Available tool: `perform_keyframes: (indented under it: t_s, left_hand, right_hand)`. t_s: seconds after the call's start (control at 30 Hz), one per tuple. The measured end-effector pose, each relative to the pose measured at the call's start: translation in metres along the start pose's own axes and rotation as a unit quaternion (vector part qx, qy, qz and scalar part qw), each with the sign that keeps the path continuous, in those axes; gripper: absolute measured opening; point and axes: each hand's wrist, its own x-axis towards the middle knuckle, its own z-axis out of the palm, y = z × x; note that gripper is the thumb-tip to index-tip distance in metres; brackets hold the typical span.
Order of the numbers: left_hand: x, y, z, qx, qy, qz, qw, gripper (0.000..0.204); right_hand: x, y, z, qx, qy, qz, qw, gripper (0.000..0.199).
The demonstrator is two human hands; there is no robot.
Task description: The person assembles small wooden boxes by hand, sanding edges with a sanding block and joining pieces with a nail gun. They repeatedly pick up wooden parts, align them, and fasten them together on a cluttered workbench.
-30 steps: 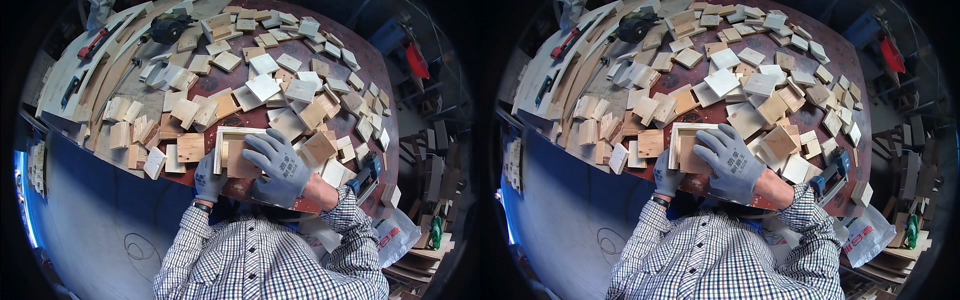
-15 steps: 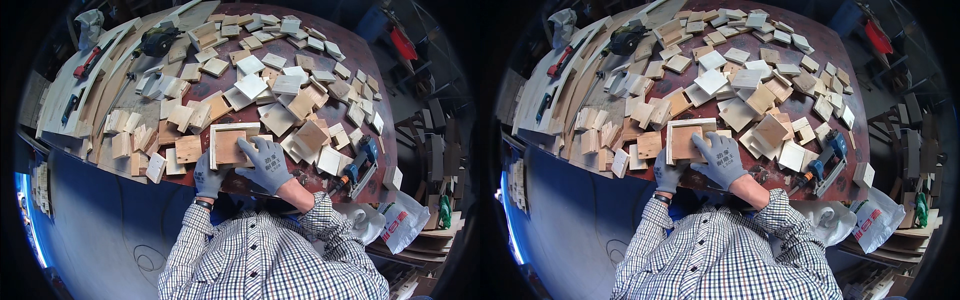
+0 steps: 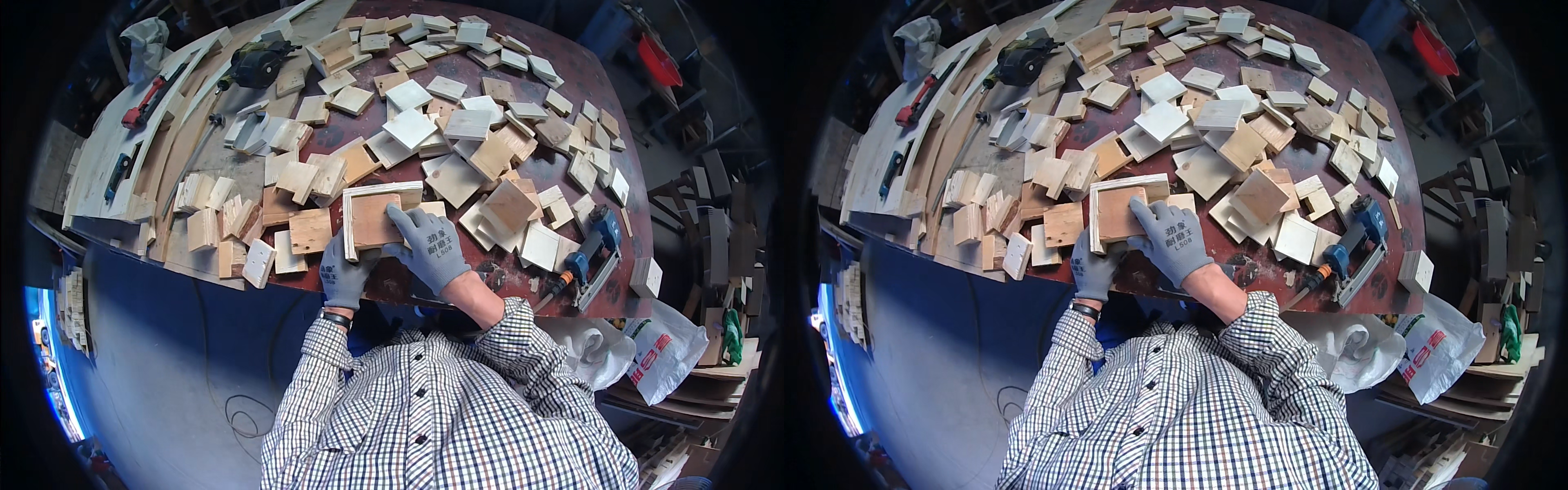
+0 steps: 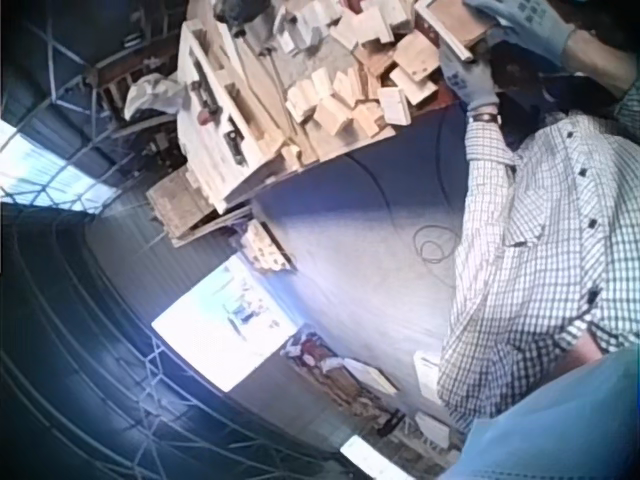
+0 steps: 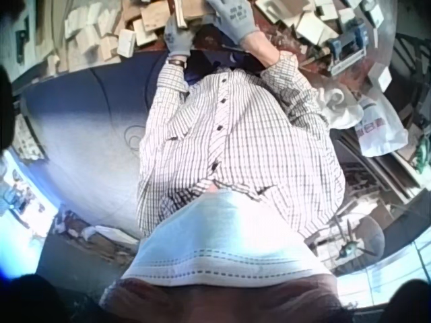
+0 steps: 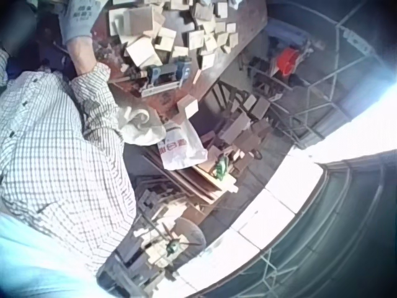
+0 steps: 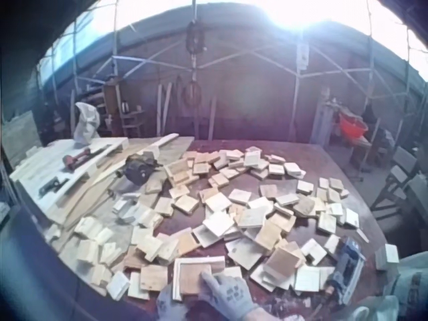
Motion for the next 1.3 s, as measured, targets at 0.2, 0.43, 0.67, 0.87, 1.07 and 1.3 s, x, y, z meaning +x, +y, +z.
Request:
perform_keyframes:
  t_s: [0.2,0.43,0.67,0.87,1.07,1.3]
  left_hand:
    - [-0.004,-0.004,-0.001,0.013,-0.030,-0.021,0.999,0.081]
    - [0.001,0.010,0.000,0.006,0.034,0.019,0.999,0.066]
    - [-0.004,-0.002,0.003,0.000,0.020,-0.022,1.000,0.063]
    - [-0.006,-0.007,0.002,0.004,0.004,-0.028,1.000,0.072]
    - [-0.008,-0.007,0.000,-0.008,-0.001,-0.037,0.999,0.075]
    - [-0.010,-0.011,0.004,0.006,0.003,-0.018,1.000,0.074]
  right_hand:
    - [0.010,-0.010,-0.028,-0.062,-0.127,0.050,0.989,0.087]
    - [-0.011,0.023,-0.037,0.108,-0.132,0.192,0.967,0.073]
    - [-0.015,-0.006,-0.004,0.007,-0.138,0.133,0.981,0.036]
    - [-0.018,-0.007,0.003,-0.026,-0.117,0.096,0.988,0.037]
    - [-0.007,-0.006,-0.013,0.055,-0.190,0.152,0.968,0.049]
    - [0.018,0.020,-0.083,0.032,-0.141,0.160,0.976,0.055]
